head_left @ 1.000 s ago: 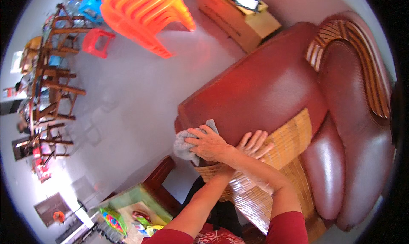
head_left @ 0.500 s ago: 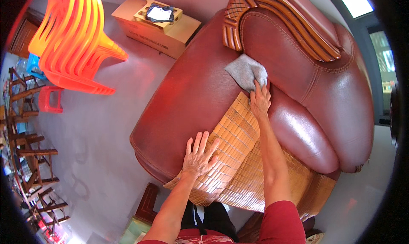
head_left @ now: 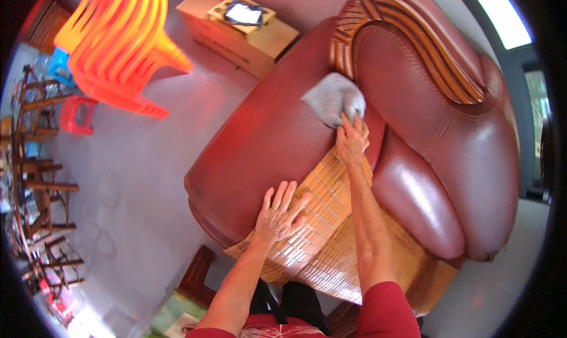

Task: The person wipes a wall and a red plastic chair with a grey cloth. They then move to a brown leather sofa, wiping the bamboo mat on the seat and the leather surfaces of the backrest and armrests. The person also wipes the wall behind the sofa.

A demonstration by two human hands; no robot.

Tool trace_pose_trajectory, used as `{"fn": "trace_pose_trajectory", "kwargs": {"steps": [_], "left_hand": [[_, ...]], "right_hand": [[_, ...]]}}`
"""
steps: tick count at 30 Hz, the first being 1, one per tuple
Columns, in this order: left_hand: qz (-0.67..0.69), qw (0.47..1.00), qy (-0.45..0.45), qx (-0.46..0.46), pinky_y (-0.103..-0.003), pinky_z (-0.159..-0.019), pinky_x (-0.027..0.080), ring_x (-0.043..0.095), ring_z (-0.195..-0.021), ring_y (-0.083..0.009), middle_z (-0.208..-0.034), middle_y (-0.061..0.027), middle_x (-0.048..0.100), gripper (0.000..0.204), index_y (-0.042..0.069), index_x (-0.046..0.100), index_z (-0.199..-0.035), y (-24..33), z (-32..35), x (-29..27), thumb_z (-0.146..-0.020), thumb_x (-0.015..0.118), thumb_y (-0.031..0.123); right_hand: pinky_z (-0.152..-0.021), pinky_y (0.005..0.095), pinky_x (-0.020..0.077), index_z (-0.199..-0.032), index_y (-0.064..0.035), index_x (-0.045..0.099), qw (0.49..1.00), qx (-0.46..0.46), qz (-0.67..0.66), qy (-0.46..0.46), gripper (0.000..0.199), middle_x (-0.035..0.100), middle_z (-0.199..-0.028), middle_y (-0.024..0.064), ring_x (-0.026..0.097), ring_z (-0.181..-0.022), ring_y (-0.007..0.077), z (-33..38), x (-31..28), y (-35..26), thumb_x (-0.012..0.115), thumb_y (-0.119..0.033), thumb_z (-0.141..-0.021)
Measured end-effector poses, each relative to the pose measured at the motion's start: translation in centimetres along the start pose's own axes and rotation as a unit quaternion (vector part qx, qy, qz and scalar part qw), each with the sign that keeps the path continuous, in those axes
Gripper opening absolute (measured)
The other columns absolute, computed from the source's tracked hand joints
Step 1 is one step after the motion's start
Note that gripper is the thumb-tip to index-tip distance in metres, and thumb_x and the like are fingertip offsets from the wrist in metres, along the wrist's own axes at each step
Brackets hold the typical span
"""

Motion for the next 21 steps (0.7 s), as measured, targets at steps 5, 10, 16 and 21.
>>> {"fn": "trace_pose_trajectory", "kwargs": {"steps": [5, 10, 16, 21], "left_hand": [[-0.005, 1.0, 0.016, 0.003, -0.05, -0.108, 0.02, 0.022, -0.136, -0.0308, -0.147, -0.0135, 0.026, 0.065, 0.029, 0.035, -0.141, 0.1, 0.0, -0.2, -0.081, 0.059, 0.042], [-0.033, 0.996, 0.075, 0.022, -0.051, -0.109, 0.02, 0.025, -0.135, -0.0308, -0.143, -0.0145, 0.033, 0.056, 0.021, 0.046, -0.134, 0.2, 0.7, -0.3, -0.083, 0.057, 0.041], [-0.01, 0.992, 0.087, 0.086, -0.052, -0.11, 0.023, 0.031, -0.132, -0.033, -0.139, -0.0179, 0.038, 0.045, 0.007, 0.056, -0.121, 3.7, 8.1, -0.5, -0.081, 0.058, 0.028], [0.098, 0.994, 0.051, -0.021, -0.052, -0.111, 0.021, 0.028, -0.133, -0.0332, -0.139, -0.0176, 0.035, 0.047, 0.007, 0.05, -0.124, 5.2, 16.9, -0.4, -0.081, 0.058, 0.022]], "right_hand": [[-0.106, 0.0508, 0.0197, -0.119, -0.0267, 0.061, 0.956, -0.242, 0.04, -0.16, 0.038, 0.036, -0.144, 0.0046, 0.026, -0.135, 0.0321, 2.0, 0.8, -7.1, 0.056, -0.019, -0.083], [-0.11, 0.0505, 0.0102, -0.119, -0.0292, 0.063, 0.9, -0.32, -0.002, -0.295, 0.041, 0.031, -0.149, 0.0077, 0.016, -0.139, 0.038, 7.9, -0.9, -11.5, 0.056, -0.019, -0.08], [-0.109, 0.0546, 0.0121, -0.108, -0.0327, 0.069, 0.849, -0.408, -0.017, -0.337, 0.035, 0.034, -0.146, 0.0091, 0.018, -0.137, 0.0405, 15.4, -3.5, -11.5, 0.066, -0.021, -0.076], [-0.108, 0.0537, 0.0163, -0.1, -0.0335, 0.071, 0.777, -0.551, -0.028, -0.302, 0.032, 0.039, -0.142, 0.0068, 0.022, -0.137, 0.0361, 22.2, -2.5, -14.7, 0.072, -0.025, -0.069]]}}
Point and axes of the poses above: each hand's wrist, its own z-axis away from the middle knuckle, its own x-axis out of the palm, y = z × x, the point moved 1 cm from there along -z, towards the middle knuckle
